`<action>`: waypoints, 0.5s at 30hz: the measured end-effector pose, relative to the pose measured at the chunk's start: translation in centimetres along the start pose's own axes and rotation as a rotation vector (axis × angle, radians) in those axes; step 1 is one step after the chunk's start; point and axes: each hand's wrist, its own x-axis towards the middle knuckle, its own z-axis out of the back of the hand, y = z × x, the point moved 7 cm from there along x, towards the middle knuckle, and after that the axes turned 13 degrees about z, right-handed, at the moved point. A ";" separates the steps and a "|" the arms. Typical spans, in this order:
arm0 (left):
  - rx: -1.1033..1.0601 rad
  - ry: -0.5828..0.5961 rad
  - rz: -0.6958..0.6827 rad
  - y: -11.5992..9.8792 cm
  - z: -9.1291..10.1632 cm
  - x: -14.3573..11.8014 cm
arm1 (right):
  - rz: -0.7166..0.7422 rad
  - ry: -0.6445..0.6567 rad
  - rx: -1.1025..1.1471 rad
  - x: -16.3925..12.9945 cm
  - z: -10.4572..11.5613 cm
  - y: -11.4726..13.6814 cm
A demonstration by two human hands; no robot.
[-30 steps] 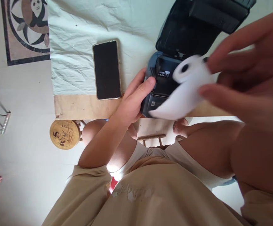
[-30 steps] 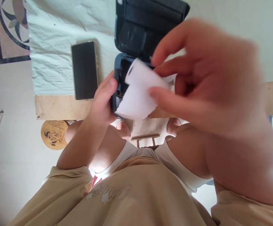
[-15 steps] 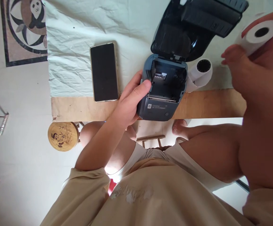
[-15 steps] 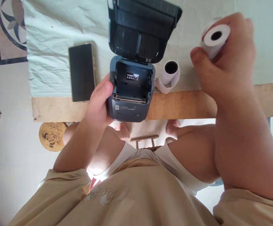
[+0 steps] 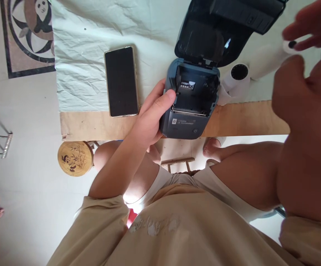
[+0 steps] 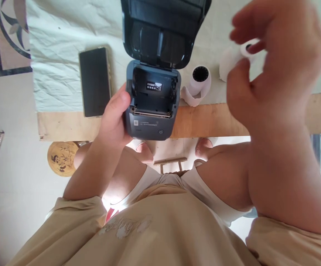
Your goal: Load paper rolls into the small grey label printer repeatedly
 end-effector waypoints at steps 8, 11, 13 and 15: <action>-0.046 0.004 0.004 0.2 -0.2 -0.1 | 0.237 0.311 -0.158 1.1 -3.8 2.7; -0.055 0.000 -0.009 0.0 -0.4 -0.2 | 0.230 0.337 -0.147 0.7 -4.1 2.6; -0.064 -0.006 -0.017 -0.1 -0.4 -0.3 | 0.219 0.363 -0.135 0.5 -4.3 2.4; -0.070 0.004 -0.020 0.0 -0.4 -0.2 | 0.215 0.377 -0.137 0.3 -4.5 2.3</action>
